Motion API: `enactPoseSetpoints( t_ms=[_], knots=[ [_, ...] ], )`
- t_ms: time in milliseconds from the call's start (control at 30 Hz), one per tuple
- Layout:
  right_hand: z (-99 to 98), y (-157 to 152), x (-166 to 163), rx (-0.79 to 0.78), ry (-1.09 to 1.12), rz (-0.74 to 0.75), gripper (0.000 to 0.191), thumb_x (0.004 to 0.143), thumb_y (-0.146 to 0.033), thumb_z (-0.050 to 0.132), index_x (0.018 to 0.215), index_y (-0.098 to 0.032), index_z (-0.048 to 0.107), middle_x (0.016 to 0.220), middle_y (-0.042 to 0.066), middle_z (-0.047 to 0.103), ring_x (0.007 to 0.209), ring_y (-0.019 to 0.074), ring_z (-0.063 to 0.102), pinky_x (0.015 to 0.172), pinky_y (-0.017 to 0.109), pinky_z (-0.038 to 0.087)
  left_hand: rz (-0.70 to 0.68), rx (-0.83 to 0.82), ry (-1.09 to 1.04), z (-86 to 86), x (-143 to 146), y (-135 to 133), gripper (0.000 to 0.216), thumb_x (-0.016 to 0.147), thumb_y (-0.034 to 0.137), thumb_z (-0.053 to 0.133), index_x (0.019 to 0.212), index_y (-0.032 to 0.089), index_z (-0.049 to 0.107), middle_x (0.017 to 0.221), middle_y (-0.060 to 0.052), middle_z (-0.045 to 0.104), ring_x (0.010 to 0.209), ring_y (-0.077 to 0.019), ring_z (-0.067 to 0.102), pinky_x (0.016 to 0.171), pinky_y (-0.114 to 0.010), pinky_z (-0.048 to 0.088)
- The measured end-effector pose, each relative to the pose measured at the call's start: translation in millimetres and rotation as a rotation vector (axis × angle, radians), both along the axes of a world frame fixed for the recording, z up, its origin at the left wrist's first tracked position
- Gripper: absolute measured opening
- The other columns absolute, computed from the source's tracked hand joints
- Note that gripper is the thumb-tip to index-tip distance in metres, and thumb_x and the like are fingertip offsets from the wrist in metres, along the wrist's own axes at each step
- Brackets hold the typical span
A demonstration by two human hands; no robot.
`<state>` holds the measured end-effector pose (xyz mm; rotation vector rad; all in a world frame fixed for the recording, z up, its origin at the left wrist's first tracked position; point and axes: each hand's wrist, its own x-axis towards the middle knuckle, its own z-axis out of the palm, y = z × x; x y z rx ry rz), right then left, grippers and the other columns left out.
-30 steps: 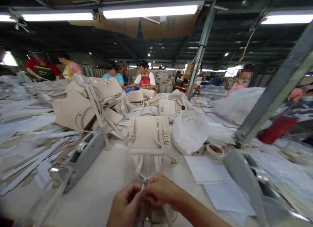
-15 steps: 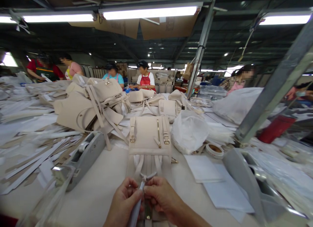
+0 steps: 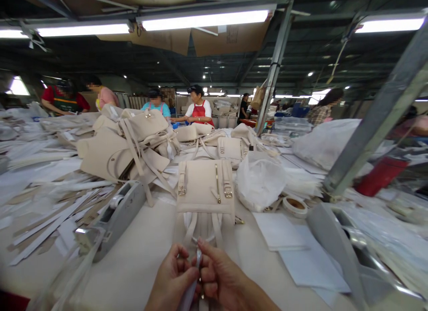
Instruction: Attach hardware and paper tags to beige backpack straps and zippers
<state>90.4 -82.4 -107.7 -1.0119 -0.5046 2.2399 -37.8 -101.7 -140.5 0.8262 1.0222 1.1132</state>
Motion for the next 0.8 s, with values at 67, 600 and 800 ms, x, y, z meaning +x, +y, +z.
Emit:
enactPoseSetpoints(
  t_ms=[67,600,800],
  knots=[
    [-3.0,0.9,-0.2,0.068,-0.065,-0.012,0.041,0.068,-0.051,0.076,0.067,-0.013,0.059,0.039,-0.012,0.037,0.032,0.0001,0.022,0.035,0.013,0.024,-0.002,0.002,-0.001,1.4,0.2,-0.4,0.047,0.061,0.031,0.073,0.081,0.026,0.030,0.051,0.011,0.058,0.038,-0.0107,0.052,0.038,-0.021,0.043],
    [-4.0,-1.0,-15.2,0.116,-0.198,-0.124,0.029,0.052,-0.021,0.076,0.073,-0.018,0.055,0.043,-0.008,0.054,0.030,0.0032,0.039,0.037,0.017,0.036,-0.140,0.001,-0.190,-8.1,-5.1,8.1,0.062,0.053,0.051,0.087,0.075,0.025,0.034,0.053,0.004,0.064,0.040,-0.0124,0.057,0.042,-0.022,0.045],
    [-12.5,-1.9,-13.4,0.300,-0.222,-0.132,0.030,0.056,-0.040,0.071,0.073,-0.019,0.058,0.032,-0.013,0.038,0.028,0.0034,0.027,0.035,0.019,0.022,-0.082,0.046,-0.042,-11.7,-7.1,7.7,0.058,0.056,0.050,0.084,0.081,0.025,0.037,0.049,0.006,0.062,0.040,-0.0126,0.056,0.043,-0.021,0.040]
  ],
)
